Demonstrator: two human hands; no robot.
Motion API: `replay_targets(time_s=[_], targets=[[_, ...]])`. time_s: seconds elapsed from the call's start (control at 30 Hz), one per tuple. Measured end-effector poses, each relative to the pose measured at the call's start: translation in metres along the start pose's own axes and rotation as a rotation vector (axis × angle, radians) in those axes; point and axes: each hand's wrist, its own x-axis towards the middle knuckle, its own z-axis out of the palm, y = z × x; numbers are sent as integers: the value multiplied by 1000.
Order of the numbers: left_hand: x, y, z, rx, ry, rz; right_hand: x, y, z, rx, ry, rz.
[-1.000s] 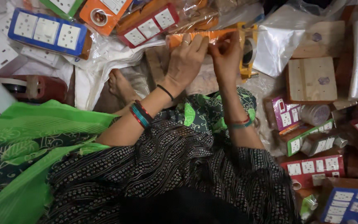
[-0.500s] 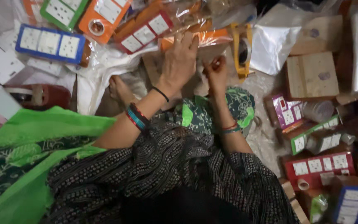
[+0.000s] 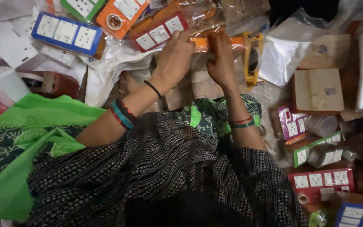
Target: The person sits on the floor among piles of electrical switch boards and wraps each board in clear plastic film. They pull film from a handheld tape dispenser, wind it around a board, and set the wrapped board aside, working through the boards one at a time.
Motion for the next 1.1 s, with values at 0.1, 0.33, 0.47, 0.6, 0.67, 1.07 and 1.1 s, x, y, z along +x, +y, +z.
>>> replay_targets(time_s=[0.1, 0.33, 0.47, 0.6, 0.67, 1.07, 1.1], targets=[[6, -9, 0, 24, -16, 18, -1, 7, 6, -21, -11, 5], [11, -19, -8, 164, -51, 182, -1, -7, -2, -60, -39, 40], [10, -10, -2, 401, -82, 220, 2, -16, -3, -88, -31, 44], [15, 3, 13, 544, -15, 163, 8, -14, 1, -163, -29, 58], [19, 7, 19, 491, 8, 125, 8, -12, 3, -122, -53, 76], [20, -3, -14, -50, -88, 158, -14, -19, 13, -94, 88, 138], [19, -3, -14, -56, -124, 168, -16, -17, 13, -100, 109, 97]])
